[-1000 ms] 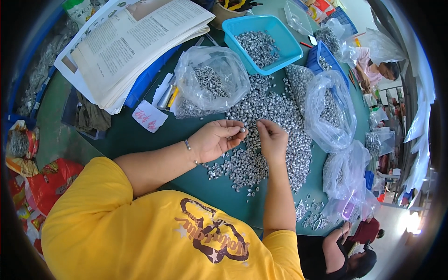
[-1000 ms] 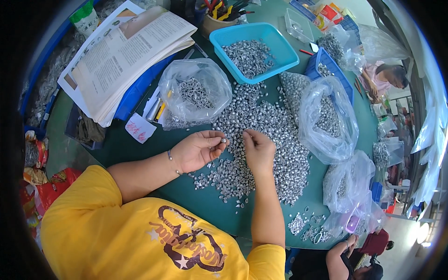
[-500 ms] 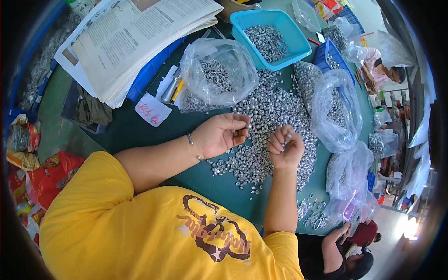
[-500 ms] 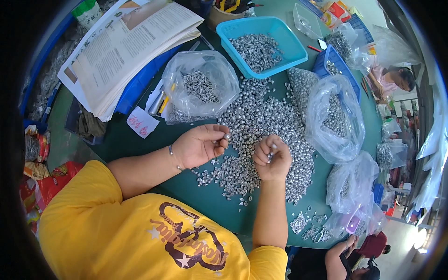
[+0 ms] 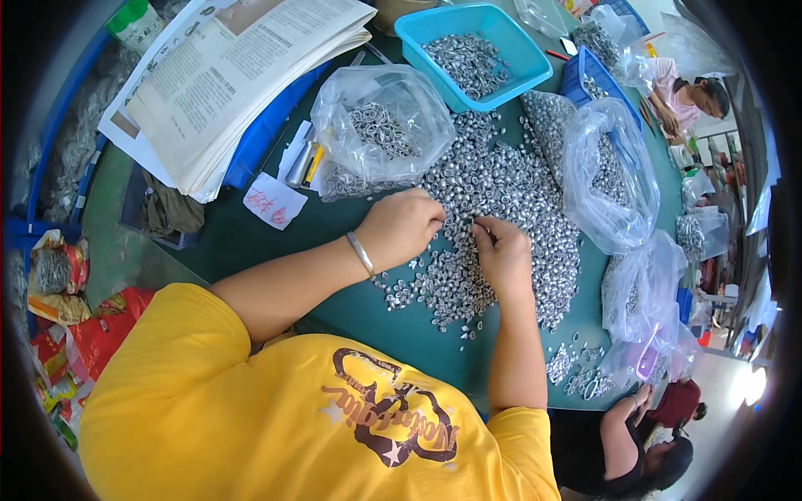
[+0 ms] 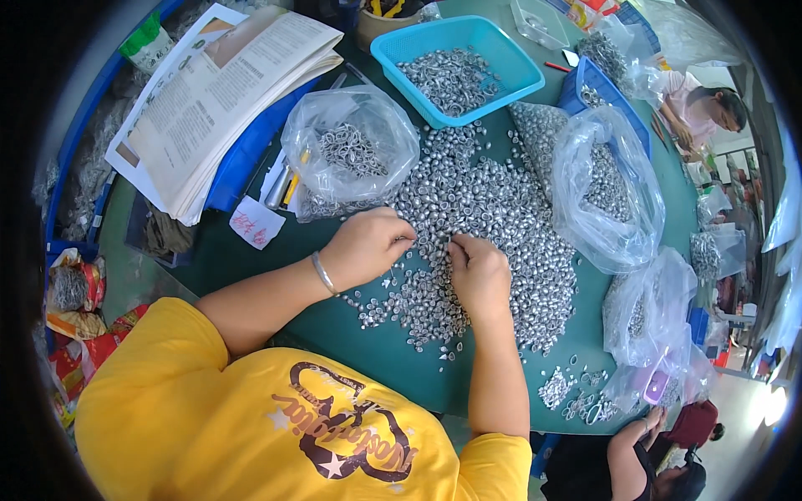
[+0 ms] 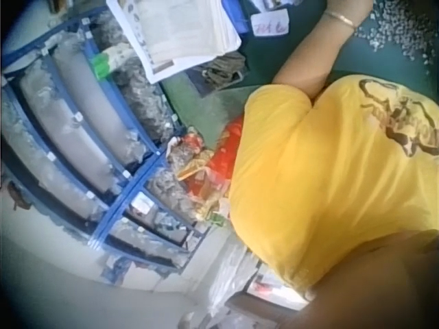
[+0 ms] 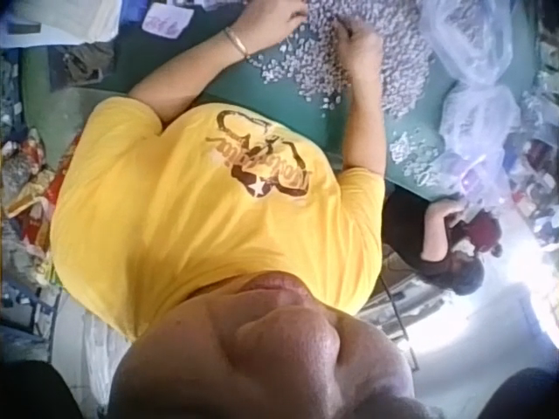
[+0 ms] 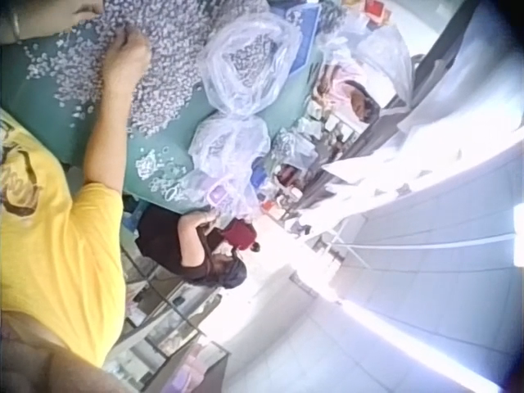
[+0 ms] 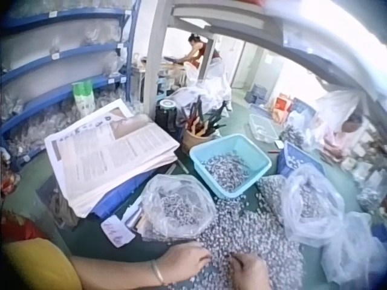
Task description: The person picks up small metal parts from a large pile on a table and places them into different containers or separate piles on the work surface.
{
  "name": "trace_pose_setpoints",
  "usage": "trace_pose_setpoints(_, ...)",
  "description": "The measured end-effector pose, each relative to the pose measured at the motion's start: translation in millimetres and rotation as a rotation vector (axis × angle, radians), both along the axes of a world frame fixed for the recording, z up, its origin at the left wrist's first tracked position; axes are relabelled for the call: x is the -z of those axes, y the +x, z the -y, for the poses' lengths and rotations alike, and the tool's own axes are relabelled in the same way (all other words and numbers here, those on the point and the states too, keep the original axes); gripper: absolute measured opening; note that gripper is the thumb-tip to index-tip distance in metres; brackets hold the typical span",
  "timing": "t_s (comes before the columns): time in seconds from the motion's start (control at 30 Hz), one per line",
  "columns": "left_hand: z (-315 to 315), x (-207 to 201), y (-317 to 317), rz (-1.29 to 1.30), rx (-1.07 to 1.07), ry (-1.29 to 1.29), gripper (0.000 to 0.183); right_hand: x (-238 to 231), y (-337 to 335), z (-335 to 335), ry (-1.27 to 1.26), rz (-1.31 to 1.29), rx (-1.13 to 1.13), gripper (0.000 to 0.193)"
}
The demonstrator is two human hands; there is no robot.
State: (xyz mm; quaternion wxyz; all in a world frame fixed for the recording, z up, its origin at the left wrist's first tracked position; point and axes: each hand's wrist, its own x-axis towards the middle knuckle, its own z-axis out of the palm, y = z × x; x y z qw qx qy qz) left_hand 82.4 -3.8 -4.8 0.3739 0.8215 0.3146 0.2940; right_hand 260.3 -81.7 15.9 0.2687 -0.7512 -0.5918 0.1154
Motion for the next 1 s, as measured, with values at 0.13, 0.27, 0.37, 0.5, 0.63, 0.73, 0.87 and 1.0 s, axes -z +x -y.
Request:
trace_pose_setpoints(0.13, -4.0, 0.8, 6.1, -0.205, 0.078, 0.066, 0.008, -1.1, 2.2, 3.9, -0.045, -0.057, 0.007, 0.011)
trace_pose_setpoints(0.27, -8.8, -3.6, 3.0, -0.266, 0.148, 0.078, 0.008, -3.3, -2.3, 4.7, -0.023, -0.058, -0.064, 0.01)
trace_pose_setpoints(0.37, -7.2, -11.7, -4.4, -0.345, 0.171, -0.004, 0.007, -2.8, -3.7, 2.8, -0.001, -0.051, -0.106, 0.011)
trace_pose_setpoints(0.5, -7.9, -11.5, -9.1, -0.202, 0.047, -0.001, 0.009, 2.5, -7.2, -6.0, 0.092, 0.122, -0.082, 0.009)
trace_pose_setpoints(0.63, -3.8, -6.9, -5.2, -0.137, 0.065, 0.039, 0.009, 0.6, -11.9, -9.2, 0.094, 0.265, -0.102, 0.009)
trace_pose_setpoints(0.73, 7.0, -0.3, -2.2, -0.177, 0.079, 0.049, 0.009, 1.4, -10.3, -11.9, 0.094, 0.277, -0.106, 0.008)
trace_pose_setpoints(0.87, 8.2, 0.5, -2.7, -0.185, 0.074, 0.076, 0.009, 0.0, -8.1, -13.1, 0.041, 0.183, -0.104, 0.008)
trace_pose_setpoints(1.0, 5.3, -0.8, -7.5, -0.161, 0.095, 0.095, 0.01, -1.0, -9.2, -13.5, 0.021, 0.219, -0.095, 0.008)
